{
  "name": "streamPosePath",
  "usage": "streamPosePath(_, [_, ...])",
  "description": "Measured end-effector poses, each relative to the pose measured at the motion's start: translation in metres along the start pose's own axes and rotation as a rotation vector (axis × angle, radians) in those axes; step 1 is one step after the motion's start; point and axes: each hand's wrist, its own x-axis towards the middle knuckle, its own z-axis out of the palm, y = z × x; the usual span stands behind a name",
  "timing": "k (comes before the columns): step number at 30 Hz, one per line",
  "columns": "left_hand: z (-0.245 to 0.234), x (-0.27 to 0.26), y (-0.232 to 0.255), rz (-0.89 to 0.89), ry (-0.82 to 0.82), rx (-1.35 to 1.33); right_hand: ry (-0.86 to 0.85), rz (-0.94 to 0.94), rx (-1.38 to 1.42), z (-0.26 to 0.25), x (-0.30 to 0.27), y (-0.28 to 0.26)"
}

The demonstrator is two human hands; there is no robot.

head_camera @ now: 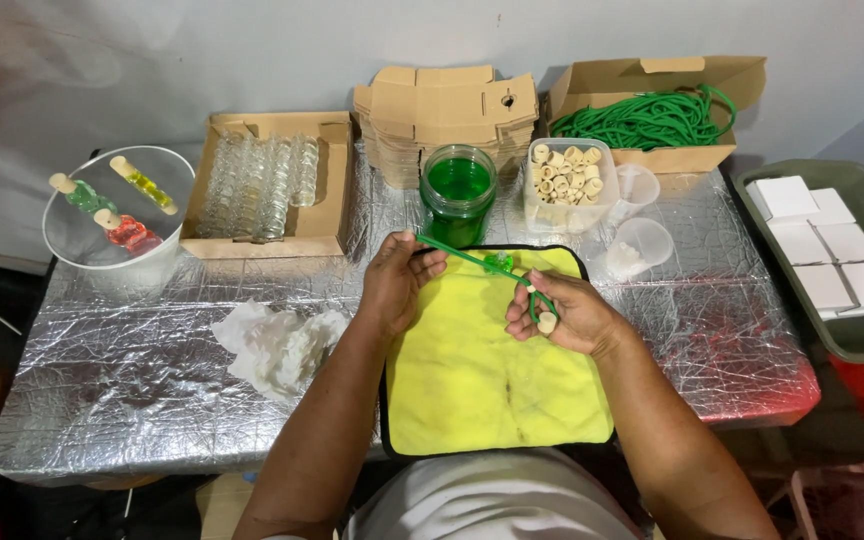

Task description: Cleaning a small perfume bottle with a cloth and then assembling a cardboard box to package it.

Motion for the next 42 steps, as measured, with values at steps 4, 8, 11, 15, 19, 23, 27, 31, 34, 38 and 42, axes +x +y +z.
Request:
streamPosePath(4, [0.001, -0.002, 0.002, 0.0, 0.013, -0.024, 0.007, 0.006, 0.005, 0.001, -0.001, -0.001])
streamPosePath(8, [0.001, 0.0, 0.003, -0.007, 0.025, -0.046, -0.006, 0.007, 0.023, -0.001, 0.0, 0.0])
streamPosePath(11, [-0.001, 0.002, 0.003, -0.005, 0.03, -0.062, -0.011, 0.006, 0.03, -0.002, 0.0, 0.0])
streamPosePath(15, [-0.002, 0.003, 0.003, -0.005, 0.035, -0.077, -0.016, 0.006, 0.04, -0.006, 0.002, 0.001])
streamPosePath(19, [-0.003, 0.004, 0.005, 0.003, 0.041, -0.111, -0.019, 0.004, 0.032, -0.001, -0.001, -0.002])
streamPosePath(23, [-0.01, 0.01, 0.004, 0.018, 0.05, -0.131, -0.022, -0.004, 0.025, 0.001, -0.002, -0.003])
streamPosePath(27, [-0.007, 0.006, 0.007, 0.028, 0.049, -0.136, -0.024, -0.005, 0.025, 0.002, -0.002, -0.003])
streamPosePath(31, [0.018, -0.015, 0.022, 0.036, 0.076, -0.048, 0.004, -0.042, 0.031, 0.015, -0.005, -0.006])
streamPosePath(34, [0.029, -0.031, 0.021, 0.123, 0.074, 0.139, 0.057, -0.114, -0.011, 0.012, -0.005, -0.003])
streamPosePath(38, [0.029, -0.034, 0.009, 0.572, 0.07, 0.756, 0.063, -0.143, -0.029, 0.006, -0.006, 0.002])
streamPosePath(42, [0.048, -0.047, 0.016, 1.123, -0.018, 1.186, 0.058, -0.252, -0.103, 0.029, -0.016, -0.009])
